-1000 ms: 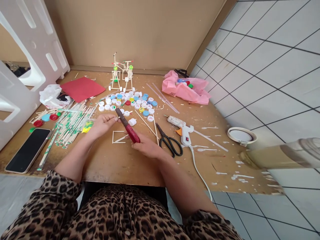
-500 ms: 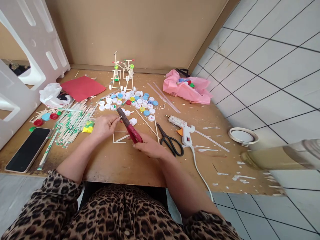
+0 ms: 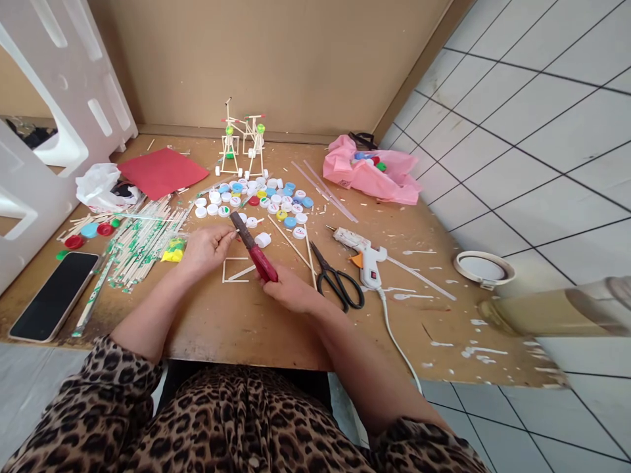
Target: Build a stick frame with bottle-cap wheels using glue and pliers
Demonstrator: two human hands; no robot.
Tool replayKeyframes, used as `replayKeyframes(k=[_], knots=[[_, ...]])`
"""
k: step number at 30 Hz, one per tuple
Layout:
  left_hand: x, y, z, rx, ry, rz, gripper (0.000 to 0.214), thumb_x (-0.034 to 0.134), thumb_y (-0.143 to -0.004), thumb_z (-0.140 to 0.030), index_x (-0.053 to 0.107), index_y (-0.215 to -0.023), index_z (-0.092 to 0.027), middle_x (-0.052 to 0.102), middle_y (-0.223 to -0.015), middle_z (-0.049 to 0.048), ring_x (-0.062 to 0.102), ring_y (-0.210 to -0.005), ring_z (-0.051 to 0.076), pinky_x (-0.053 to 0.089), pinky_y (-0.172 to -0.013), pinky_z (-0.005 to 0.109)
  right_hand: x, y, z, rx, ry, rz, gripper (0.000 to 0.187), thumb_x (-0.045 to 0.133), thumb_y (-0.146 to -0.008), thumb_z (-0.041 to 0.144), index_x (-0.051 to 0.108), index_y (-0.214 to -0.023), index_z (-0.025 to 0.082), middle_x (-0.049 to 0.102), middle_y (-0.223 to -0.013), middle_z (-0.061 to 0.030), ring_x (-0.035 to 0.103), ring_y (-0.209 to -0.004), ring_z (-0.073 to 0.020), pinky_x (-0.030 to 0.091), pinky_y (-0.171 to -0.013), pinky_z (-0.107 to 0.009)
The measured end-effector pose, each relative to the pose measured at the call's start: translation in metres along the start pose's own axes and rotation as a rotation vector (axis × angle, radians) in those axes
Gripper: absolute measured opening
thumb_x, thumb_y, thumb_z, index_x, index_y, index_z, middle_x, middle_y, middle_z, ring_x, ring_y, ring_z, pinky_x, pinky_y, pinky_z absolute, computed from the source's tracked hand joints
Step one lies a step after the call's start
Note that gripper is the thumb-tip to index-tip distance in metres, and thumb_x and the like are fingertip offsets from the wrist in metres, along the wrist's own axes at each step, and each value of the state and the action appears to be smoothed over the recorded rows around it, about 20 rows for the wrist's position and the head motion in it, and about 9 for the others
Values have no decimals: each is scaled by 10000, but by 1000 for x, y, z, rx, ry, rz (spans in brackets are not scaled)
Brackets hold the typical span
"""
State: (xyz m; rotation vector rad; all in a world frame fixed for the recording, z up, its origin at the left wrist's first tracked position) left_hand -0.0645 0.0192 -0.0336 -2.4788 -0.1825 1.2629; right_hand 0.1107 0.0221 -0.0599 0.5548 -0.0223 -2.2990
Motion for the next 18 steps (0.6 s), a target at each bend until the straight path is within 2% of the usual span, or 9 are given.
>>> replayKeyframes(k=[6,10,14,18], knots=[[1,-4,4,-105,304,44,310,462,-804,-361,697,-760,-164,676,-657,28,575,-614,165,426,-601,262,4,-1,2,-8,-10,-43,374,438,-557,138,479,-925,189,459,-729,36,431,-679,-130,373,-648,-263],[2,-5,7,-186,484,69,297,520,-787,-390,708,-752,-164,701,-676,25,603,-636,174,472,-637,274,5,1,4,-33,-38,-28,425,439,-567,148,499,-986,177,475,-771,18,445,-706,-139,395,-688,-281],[2,-4,8,-168,462,42,291,549,-785,-397,726,-767,-167,704,-672,15,599,-639,173,470,-624,268,2,4,7,-68,-79,24,463,445,-568,160,528,-1023,169,535,-864,-16,489,-782,-159,424,-754,-310],[-1,-1,5,-55,283,-23,312,496,-825,-378,710,-747,-165,644,-597,-2,544,-576,148,408,-555,242,-1,8,10,-58,-135,97,474,486,-593,194,572,-1058,178,584,-1004,-52,515,-877,-182,426,-842,-343]])
Point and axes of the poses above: each hand's wrist, its own y-axis away from the middle knuckle, its own x-axis out of the palm, z = x × y, the point moved 4 cm from there along -y, towards the middle knuckle
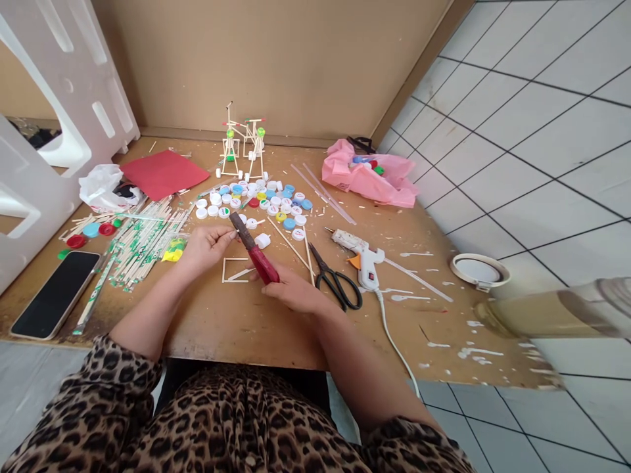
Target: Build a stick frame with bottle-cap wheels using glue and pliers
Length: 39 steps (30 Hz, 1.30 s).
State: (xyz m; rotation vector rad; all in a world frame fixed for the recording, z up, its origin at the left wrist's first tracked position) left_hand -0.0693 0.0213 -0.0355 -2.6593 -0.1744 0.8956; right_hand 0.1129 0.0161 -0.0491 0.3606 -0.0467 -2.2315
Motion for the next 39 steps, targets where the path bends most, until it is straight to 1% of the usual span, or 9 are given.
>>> replayKeyframes(k=[5,11,15,20,23,27,32,36,39], knots=[[0,2,-8,151,-270,-11,352,420,-876,-333,676,-699,-167,605,-568,21,505,-527,135,338,-529,250,-1,2,-2,27,-32,21,502,498,-609,212,592,-1102,179,609,-1002,-49,500,-766,-155,433,-815,-339],[1,4,-13,208,-464,-46,359,386,-892,-310,688,-744,-183,662,-634,63,564,-573,162,346,-559,270,-3,0,-5,23,-5,13,467,504,-610,189,611,-1063,167,616,-935,-51,534,-880,-188,437,-790,-329],[1,4,-12,173,-419,-39,340,404,-887,-321,699,-776,-191,675,-653,58,572,-583,160,366,-573,266,-4,-1,-5,13,57,-24,411,488,-604,169,612,-996,168,593,-890,-42,531,-874,-189,439,-800,-334],[2,1,-8,62,-229,9,317,433,-863,-340,693,-776,-180,662,-640,26,548,-575,145,385,-568,247,-4,-2,-2,-23,145,-80,396,456,-580,146,586,-954,161,548,-864,-34,510,-818,-180,438,-801,-342],[3,0,-7,0,-92,41,317,442,-846,-361,679,-763,-167,637,-620,8,537,-585,146,408,-575,242,-2,-2,-1,-40,186,-126,436,454,-585,132,566,-1006,161,561,-891,-44,510,-829,-190,434,-822,-355],[4,-1,-5,-31,29,46,305,442,-820,-354,662,-735,-161,633,-639,4,535,-610,147,428,-602,245,0,-4,-3,-46,228,-175,581,454,-584,115,518,-1161,150,573,-905,-52,509,-864,-207,425,-861,-381],[4,-1,-5,-7,-45,33,301,444,-812,-341,647,-678,-165,559,-545,-10,477,-542,134,371,-534,238,-2,-5,-6,-23,140,-74,586,458,-600,124,516,-1183,147,579,-962,-58,519,-839,-188,443,-824,-361],[1,1,-10,68,-157,3,299,435,-835,-321,667,-716,-173,624,-606,13,506,-551,135,366,-548,244,-5,-2,-5,-39,51,-9,558,489,-618,159,556,-1172,170,596,-1052,-65,529,-887,-190,435,-852,-362],[1,3,-13,123,-295,-20,335,409,-867,-318,666,-702,-181,635,-605,32,512,-538,139,356,-550,256,-6,0,-5,-35,8,22,572,507,-628,183,568,-1196,186,618,-1047,-54,523,-841,-177,437,-839,-356]])
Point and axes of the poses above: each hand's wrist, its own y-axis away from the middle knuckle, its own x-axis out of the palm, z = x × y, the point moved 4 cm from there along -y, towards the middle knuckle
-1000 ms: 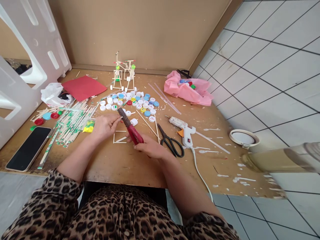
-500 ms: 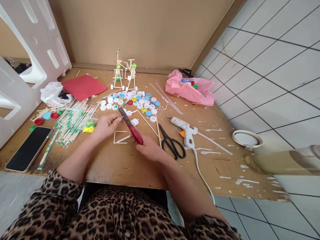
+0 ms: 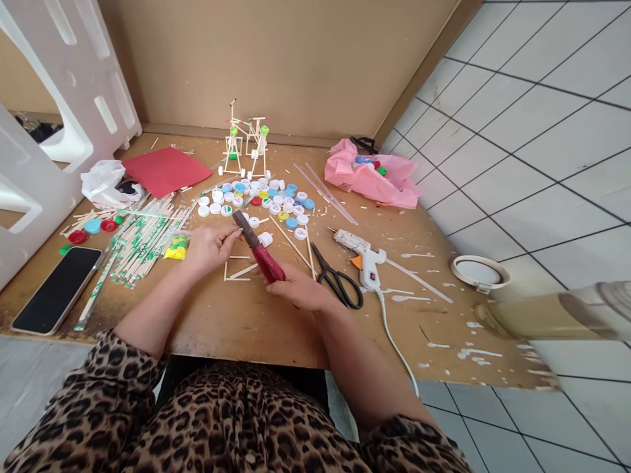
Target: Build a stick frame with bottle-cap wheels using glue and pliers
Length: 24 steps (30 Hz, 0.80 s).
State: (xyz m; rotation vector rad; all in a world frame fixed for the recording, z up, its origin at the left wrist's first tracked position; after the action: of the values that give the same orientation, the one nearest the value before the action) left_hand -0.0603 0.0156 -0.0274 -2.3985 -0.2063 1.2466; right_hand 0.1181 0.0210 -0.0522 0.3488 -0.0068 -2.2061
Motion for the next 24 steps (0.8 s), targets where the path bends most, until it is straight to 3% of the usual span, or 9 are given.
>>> replayKeyframes(k=[5,13,24], knots=[[2,2,-1,44,-214,-19,335,404,-893,-303,674,-727,-195,651,-620,56,563,-576,165,333,-551,275,-1,1,0,12,4,-4,587,517,-623,192,579,-1207,191,625,-1049,-50,507,-779,-158,441,-792,-331],[4,3,-1,78,-371,2,338,397,-909,-301,690,-777,-196,679,-661,74,602,-615,183,271,-515,283,0,2,2,52,72,-23,526,498,-627,180,603,-1143,173,633,-1003,-53,520,-748,-153,452,-725,-301],[7,3,1,91,-345,-3,340,393,-919,-304,698,-813,-195,690,-693,74,605,-632,179,299,-524,278,2,2,7,-9,132,-16,499,469,-629,155,604,-1108,178,643,-928,-43,566,-934,-211,437,-919,-393]])
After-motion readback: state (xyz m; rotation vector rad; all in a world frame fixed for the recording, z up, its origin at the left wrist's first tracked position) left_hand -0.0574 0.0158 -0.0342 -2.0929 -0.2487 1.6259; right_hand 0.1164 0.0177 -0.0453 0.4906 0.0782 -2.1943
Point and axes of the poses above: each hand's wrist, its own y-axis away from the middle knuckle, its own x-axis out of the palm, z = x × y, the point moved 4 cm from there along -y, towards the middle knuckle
